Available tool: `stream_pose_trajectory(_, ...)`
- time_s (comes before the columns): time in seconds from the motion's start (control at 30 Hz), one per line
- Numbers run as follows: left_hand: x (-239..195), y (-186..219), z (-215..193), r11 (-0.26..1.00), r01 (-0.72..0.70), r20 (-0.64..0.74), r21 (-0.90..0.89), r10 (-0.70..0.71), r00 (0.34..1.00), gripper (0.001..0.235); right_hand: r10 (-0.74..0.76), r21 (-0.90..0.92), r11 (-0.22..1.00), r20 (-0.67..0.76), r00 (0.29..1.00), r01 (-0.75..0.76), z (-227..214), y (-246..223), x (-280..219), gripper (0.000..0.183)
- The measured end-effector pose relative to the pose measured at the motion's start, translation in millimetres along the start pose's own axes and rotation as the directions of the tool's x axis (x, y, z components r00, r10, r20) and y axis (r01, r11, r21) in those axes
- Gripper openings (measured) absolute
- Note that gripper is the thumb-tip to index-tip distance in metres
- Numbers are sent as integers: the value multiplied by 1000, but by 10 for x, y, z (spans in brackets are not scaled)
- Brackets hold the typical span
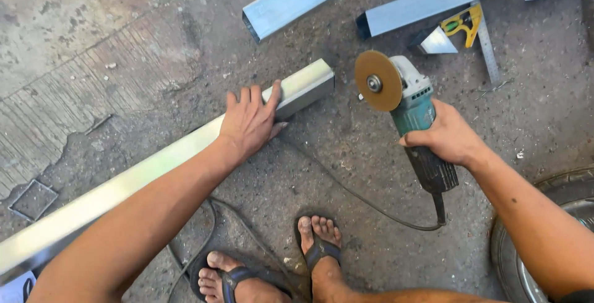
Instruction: Cutting rectangular metal tubes to length using a handheld angle grinder on a concrete surface.
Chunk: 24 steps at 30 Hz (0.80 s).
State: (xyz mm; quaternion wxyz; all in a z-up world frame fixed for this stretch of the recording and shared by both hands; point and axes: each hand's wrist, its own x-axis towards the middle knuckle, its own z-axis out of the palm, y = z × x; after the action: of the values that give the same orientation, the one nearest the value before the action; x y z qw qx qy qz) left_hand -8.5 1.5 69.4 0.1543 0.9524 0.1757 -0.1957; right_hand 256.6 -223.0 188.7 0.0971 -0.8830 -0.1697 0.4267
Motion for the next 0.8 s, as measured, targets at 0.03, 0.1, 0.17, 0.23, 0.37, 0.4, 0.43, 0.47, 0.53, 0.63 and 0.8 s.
stream_pose_trajectory(0.03,-31,-1,-143,1000,1,-5,-12,-1,1000,75,-16,-17,1000,-10,1000,16,-33,29,32,53)
stream_pose_trajectory(0.1,27,18,84,999,-30,-2,23,30,1000,68,-27,-27,999,1,1000,27,-32,13,72,51)
stream_pose_trajectory(0.17,50,35,222,997,-60,17,51,59,998,62,-30,-39,999,26,999,31,19,25,92,49)
stream_pose_trajectory(0.23,109,26,214,998,-21,31,-60,23,999,63,24,-127,992,27,999,-20,60,15,132,55)
stream_pose_trajectory(0.37,260,49,503,997,31,62,-65,-27,998,56,46,-152,988,35,998,-40,163,39,221,60)
stream_pose_trajectory(0.4,275,59,513,996,33,64,-79,-28,998,54,52,-166,985,40,998,-45,173,38,247,60)
stream_pose_trajectory(0.43,275,66,530,995,35,68,-93,-29,997,52,60,-181,982,48,997,-50,195,40,268,60)
stream_pose_trajectory(0.47,270,70,515,995,36,70,-94,-29,997,52,61,-181,982,50,997,-51,203,28,261,60)
stream_pose_trajectory(0.53,275,76,477,994,35,84,-103,-26,996,53,78,-176,982,44,996,-69,215,8,246,60)
stream_pose_trajectory(0.63,275,68,474,995,36,93,-94,-28,995,55,99,-157,984,64,993,-88,181,-96,171,58)
stream_pose_trajectory(0.8,270,72,476,994,40,116,-103,-28,993,58,121,-153,982,75,990,-109,163,-142,99,59)
